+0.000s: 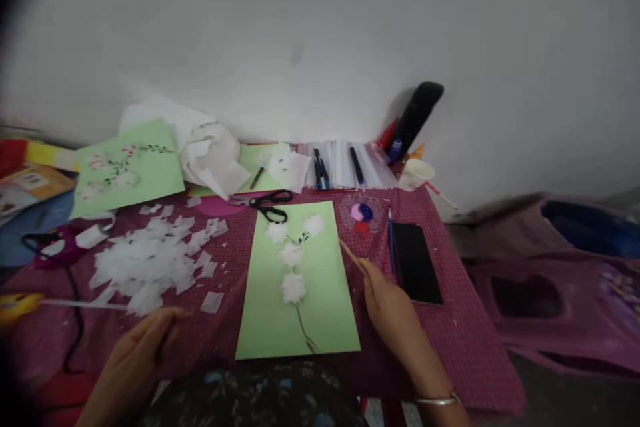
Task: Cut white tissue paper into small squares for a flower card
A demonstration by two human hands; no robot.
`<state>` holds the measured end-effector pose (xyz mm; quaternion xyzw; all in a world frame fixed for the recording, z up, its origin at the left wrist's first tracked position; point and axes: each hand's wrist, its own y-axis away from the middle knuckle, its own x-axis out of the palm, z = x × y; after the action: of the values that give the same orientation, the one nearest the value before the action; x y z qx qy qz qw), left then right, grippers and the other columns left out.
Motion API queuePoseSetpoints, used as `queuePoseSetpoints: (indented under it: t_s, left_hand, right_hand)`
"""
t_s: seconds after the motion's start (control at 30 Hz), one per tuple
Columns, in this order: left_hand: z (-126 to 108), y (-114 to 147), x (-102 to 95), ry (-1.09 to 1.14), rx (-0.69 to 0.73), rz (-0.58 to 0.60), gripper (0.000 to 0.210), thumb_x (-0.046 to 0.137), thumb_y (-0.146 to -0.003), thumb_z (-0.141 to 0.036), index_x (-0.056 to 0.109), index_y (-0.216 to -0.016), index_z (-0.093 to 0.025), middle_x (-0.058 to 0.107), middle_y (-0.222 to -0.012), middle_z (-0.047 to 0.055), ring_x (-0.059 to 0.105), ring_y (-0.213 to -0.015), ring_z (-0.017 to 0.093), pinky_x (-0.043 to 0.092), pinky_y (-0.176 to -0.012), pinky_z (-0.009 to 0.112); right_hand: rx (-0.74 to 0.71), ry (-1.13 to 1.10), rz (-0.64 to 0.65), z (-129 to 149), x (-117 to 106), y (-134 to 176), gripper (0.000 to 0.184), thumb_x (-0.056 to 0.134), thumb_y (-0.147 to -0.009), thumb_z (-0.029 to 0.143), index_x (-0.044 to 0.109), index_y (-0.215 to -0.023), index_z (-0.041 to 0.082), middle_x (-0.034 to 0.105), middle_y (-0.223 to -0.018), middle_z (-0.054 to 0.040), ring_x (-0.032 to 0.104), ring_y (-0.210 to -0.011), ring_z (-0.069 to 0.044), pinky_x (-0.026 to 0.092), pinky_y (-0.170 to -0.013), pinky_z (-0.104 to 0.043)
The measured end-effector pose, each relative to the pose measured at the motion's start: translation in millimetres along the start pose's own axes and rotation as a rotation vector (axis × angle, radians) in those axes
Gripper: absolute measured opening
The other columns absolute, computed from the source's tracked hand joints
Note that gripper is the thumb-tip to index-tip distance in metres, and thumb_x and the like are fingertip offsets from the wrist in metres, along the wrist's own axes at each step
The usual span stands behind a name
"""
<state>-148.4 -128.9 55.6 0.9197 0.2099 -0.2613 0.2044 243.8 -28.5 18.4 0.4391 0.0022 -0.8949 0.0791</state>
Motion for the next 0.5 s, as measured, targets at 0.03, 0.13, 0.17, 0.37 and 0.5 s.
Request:
queuePoseSetpoints:
  t_s: [0.03,0.13,0.17,0.37,0.5]
  left_hand:
    - [0,3,2.5,0.039,-0.034,0.032,0.055,0.051,-0.078,-0.072,0.070,-0.077,-0.020,0.045,-0.051,-0.003,0.044,-0.048,0.017,0.038,-0.045,0.026]
    - [4,13,4.6,0.116,-0.080,0.087,0.057,0.052,-0.077,-0.073,0.070,-0.072,-0.020,0.043,-0.048,-0.003,0.042,-0.045,0.016,0.037,-0.044,0.027]
    - [6,16,3.9,0.121,-0.080,0.103,0.057,0.051,-0.078,-0.073,0.069,-0.069,-0.020,0.043,-0.048,-0.003,0.042,-0.045,0.016,0.038,-0.045,0.027]
    - [22,20,7.9,0.314,-0.140,0.161,0.058,0.039,-0.091,-0.065,0.067,-0.070,-0.019,0.057,-0.059,0.002,0.055,-0.054,0.017,0.047,-0.055,0.028]
    - [25,13,27.8,0.484,-0.135,0.201,0.045,0.050,-0.089,-0.058,0.069,-0.099,-0.018,0.073,-0.095,0.009,0.070,-0.088,0.023,0.057,-0.081,0.035]
  right_hand:
    - [-0.024,0.030,-0.039,-5,1,-6,0.046,0.031,-0.099,0.030,0.054,-0.135,0.013,0.069,-0.126,-0.0194,0.070,-0.107,-0.031,0.053,-0.095,-0.049]
    - [-0.108,0.102,-0.164,-15,3,-15,0.045,0.034,-0.097,0.030,0.058,-0.130,0.010,0.067,-0.123,-0.0213,0.066,-0.112,-0.033,0.050,-0.099,-0.053]
    - [-0.135,0.126,-0.214,-16,3,-15,0.045,0.037,-0.096,0.032,0.060,-0.128,0.010,0.066,-0.121,-0.0219,0.064,-0.114,-0.034,0.049,-0.100,-0.055]
    - [-0.125,-0.105,-0.251,-3,5,10,0.030,0.050,-0.096,0.036,0.062,-0.119,0.022,0.065,-0.116,-0.0130,0.062,-0.107,-0.028,0.051,-0.097,-0.049]
    - [-0.038,-0.309,-0.073,7,12,26,0.030,0.051,-0.097,0.037,0.061,-0.121,0.024,0.064,-0.123,-0.0110,0.064,-0.110,-0.025,0.053,-0.096,-0.042]
